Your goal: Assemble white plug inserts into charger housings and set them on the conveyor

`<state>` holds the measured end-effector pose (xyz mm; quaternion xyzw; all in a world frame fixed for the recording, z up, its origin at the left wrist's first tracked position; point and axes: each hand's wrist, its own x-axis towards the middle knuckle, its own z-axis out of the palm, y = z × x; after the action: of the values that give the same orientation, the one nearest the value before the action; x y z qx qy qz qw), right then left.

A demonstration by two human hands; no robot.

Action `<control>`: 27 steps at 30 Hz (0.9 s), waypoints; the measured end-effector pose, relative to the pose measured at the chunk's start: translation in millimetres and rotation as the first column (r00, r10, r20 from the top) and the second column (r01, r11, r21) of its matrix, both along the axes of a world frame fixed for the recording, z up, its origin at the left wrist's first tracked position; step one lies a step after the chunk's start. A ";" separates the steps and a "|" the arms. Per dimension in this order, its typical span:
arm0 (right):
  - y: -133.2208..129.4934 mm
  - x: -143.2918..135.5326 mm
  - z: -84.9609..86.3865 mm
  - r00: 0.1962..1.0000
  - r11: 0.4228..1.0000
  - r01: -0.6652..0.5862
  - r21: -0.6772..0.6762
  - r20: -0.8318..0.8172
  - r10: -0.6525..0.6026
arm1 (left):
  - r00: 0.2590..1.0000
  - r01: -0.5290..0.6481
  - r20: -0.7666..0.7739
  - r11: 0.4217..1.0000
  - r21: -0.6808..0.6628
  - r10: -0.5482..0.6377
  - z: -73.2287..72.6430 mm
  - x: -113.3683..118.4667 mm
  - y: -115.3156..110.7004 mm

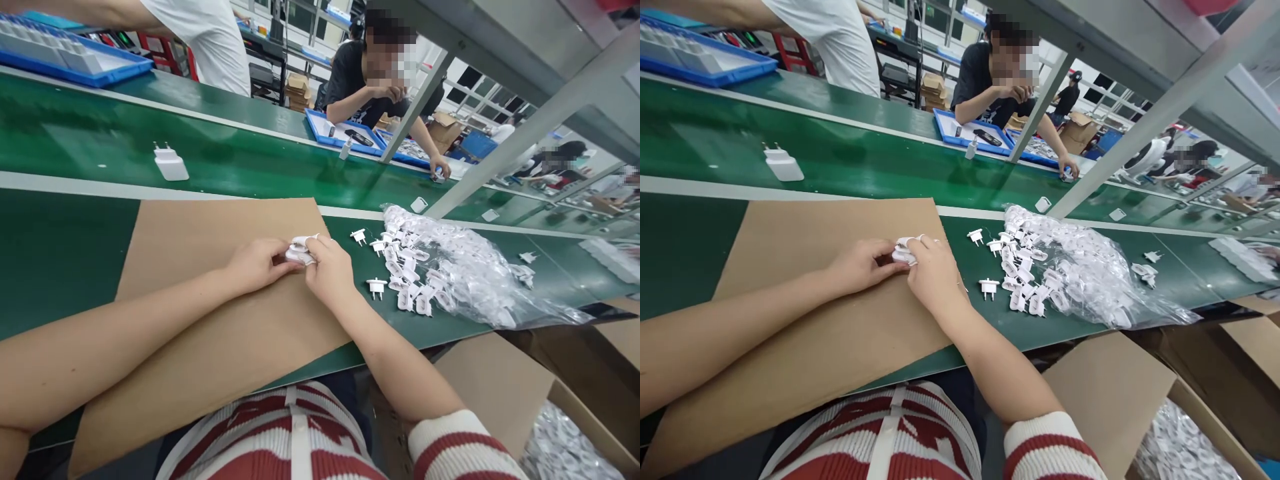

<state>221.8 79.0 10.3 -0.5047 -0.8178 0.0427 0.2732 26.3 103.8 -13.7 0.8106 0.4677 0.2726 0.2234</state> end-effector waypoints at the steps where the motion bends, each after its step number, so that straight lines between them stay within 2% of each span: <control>1: -0.1 -0.6 2.0 1.000 1.000 0.009 -0.022 -0.001 -0.009 | 0.999 -0.013 -0.050 1.000 0.024 0.014 0.7 0.0 0.0; 5: -0.1 -2.9 9.1 0.999 0.995 0.045 -0.086 -0.011 -0.046 | 0.981 -0.026 -0.193 0.998 0.059 0.037 10.0 1.1 -1.8; 9: -2.4 -7.7 12.8 0.995 0.986 0.100 -0.136 -0.018 -0.103 | 0.948 -0.026 -0.315 0.999 0.038 0.037 24.1 1.7 -4.4; 11: -3.1 -9.5 10.4 0.994 0.986 0.101 -0.136 -0.036 -0.106 | 0.944 -0.034 -0.328 0.999 0.011 0.036 26.1 0.1 -4.6; 13: -1.9 -9.0 3.5 0.992 0.990 0.063 -0.126 -0.104 -0.076 | 0.970 -0.037 -0.240 0.997 -0.071 0.019 22.1 -2.6 -3.7; 15: 1.1 -6.2 -6.6 0.969 0.991 -0.001 -0.132 -0.244 -0.031 | 0.999 0.006 -0.036 0.983 -0.184 -0.013 14.2 -5.0 -2.9; 17: 4.0 -2.0 -16.1 0.919 0.991 -0.075 -0.114 -0.393 0.024 | 0.978 0.076 0.208 0.967 -0.242 -0.025 7.2 -5.3 -4.0; 19: 5.0 2.2 -21.1 0.864 0.985 -0.153 -0.079 -0.495 0.095 | 0.935 0.093 0.354 0.967 -0.237 -0.003 5.8 -3.4 -7.9; 21: 3.7 5.0 -20.1 0.806 0.975 -0.217 -0.053 -0.573 0.148 | 0.928 0.043 0.372 0.986 -0.163 0.021 12.3 -0.5 -13.4; 23: 0.3 6.2 -14.2 0.733 0.967 -0.254 -0.017 -0.656 0.181 | 0.955 -0.011 0.297 1.000 0.013 0.007 24.9 2.1 -19.0; 25: -4.8 6.5 -6.6 0.678 0.965 -0.254 0.066 -0.699 0.227 | 0.978 -0.011 0.205 0.972 0.235 -0.039 38.9 3.9 -24.8; 27: -10.7 7.3 -0.2 0.682 0.956 -0.230 0.181 -0.672 0.291 | 0.988 0.026 0.134 0.933 0.358 -0.079 49.8 5.3 -31.1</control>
<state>229.1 68.3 10.1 -0.3191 -0.7206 0.2328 0.5698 31.6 72.7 36.1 0.8276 0.3713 0.4051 0.1141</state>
